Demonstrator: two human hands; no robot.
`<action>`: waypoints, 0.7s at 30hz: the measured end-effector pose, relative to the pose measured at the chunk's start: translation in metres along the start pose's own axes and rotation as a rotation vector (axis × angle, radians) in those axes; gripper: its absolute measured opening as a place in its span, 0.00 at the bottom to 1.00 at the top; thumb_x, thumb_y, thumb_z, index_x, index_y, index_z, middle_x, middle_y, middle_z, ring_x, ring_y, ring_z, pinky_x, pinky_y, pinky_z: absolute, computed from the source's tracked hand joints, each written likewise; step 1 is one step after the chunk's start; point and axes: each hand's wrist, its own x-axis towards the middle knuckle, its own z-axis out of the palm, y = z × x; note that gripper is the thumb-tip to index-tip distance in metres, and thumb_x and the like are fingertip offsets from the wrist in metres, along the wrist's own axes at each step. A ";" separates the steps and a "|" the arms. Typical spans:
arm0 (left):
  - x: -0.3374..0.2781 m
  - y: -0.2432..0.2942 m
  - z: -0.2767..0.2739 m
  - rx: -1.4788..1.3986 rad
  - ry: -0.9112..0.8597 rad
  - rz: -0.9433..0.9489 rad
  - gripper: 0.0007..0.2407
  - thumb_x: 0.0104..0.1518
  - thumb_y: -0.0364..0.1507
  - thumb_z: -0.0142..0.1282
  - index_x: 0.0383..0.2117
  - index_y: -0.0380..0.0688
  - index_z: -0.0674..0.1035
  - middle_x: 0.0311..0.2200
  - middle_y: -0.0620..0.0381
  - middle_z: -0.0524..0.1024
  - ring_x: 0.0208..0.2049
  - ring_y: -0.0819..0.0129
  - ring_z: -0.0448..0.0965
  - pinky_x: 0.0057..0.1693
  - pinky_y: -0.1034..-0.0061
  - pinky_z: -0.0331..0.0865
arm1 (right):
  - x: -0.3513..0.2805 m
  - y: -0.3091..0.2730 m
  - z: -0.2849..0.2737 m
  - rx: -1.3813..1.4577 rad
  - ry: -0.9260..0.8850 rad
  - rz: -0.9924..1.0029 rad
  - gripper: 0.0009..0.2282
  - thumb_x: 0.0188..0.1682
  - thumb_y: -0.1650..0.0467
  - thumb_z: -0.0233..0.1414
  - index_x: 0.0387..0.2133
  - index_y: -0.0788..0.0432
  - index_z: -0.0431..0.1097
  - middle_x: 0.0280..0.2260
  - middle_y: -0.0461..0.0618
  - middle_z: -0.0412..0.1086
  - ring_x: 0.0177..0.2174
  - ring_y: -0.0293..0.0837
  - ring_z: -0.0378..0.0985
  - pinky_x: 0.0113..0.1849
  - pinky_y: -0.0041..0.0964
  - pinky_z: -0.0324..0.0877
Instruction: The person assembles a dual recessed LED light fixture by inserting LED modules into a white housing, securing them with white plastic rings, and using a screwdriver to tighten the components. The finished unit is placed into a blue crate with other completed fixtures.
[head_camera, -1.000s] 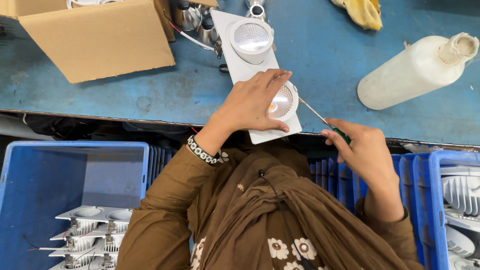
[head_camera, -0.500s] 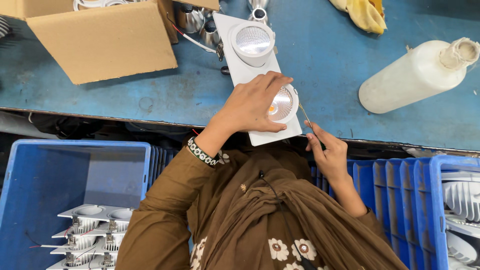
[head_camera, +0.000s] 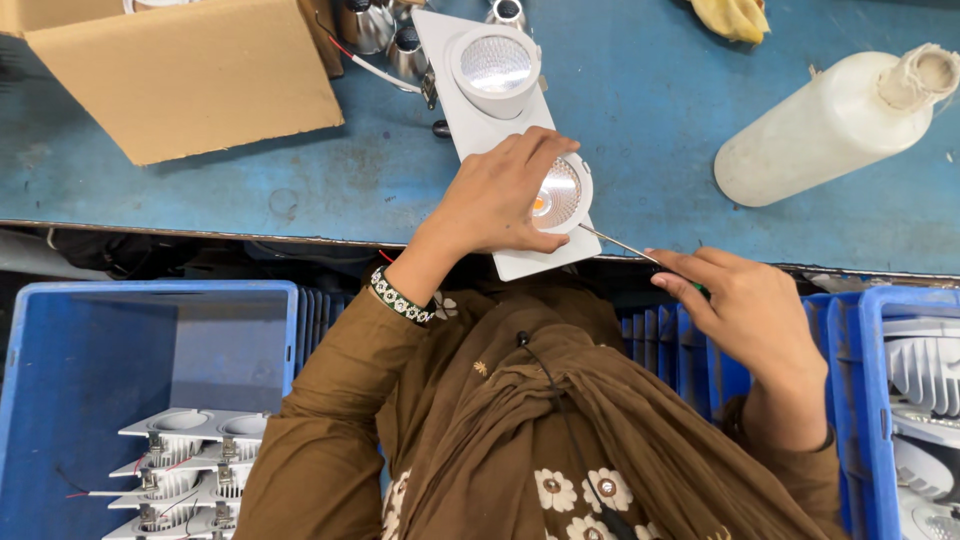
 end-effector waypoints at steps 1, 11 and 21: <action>-0.001 0.000 0.000 0.001 0.009 0.006 0.38 0.35 0.41 0.74 0.57 0.46 0.70 0.54 0.53 0.70 0.52 0.55 0.76 0.45 0.62 0.75 | 0.001 -0.006 -0.004 -0.023 -0.006 0.001 0.13 0.50 0.61 0.55 0.47 0.44 0.79 0.28 0.48 0.73 0.26 0.54 0.76 0.28 0.46 0.70; 0.000 0.001 -0.003 0.018 -0.001 0.029 0.38 0.37 0.43 0.75 0.58 0.46 0.69 0.54 0.53 0.70 0.54 0.55 0.75 0.46 0.62 0.74 | -0.007 -0.054 -0.015 -0.176 -0.013 0.047 0.14 0.51 0.61 0.54 0.48 0.49 0.77 0.25 0.48 0.71 0.19 0.55 0.74 0.21 0.47 0.67; 0.000 0.003 -0.006 0.012 -0.011 0.040 0.38 0.39 0.42 0.74 0.60 0.46 0.69 0.55 0.54 0.70 0.54 0.54 0.75 0.51 0.61 0.73 | -0.008 -0.039 -0.005 -0.038 0.042 0.016 0.14 0.51 0.63 0.54 0.48 0.50 0.77 0.25 0.50 0.71 0.22 0.56 0.74 0.23 0.48 0.67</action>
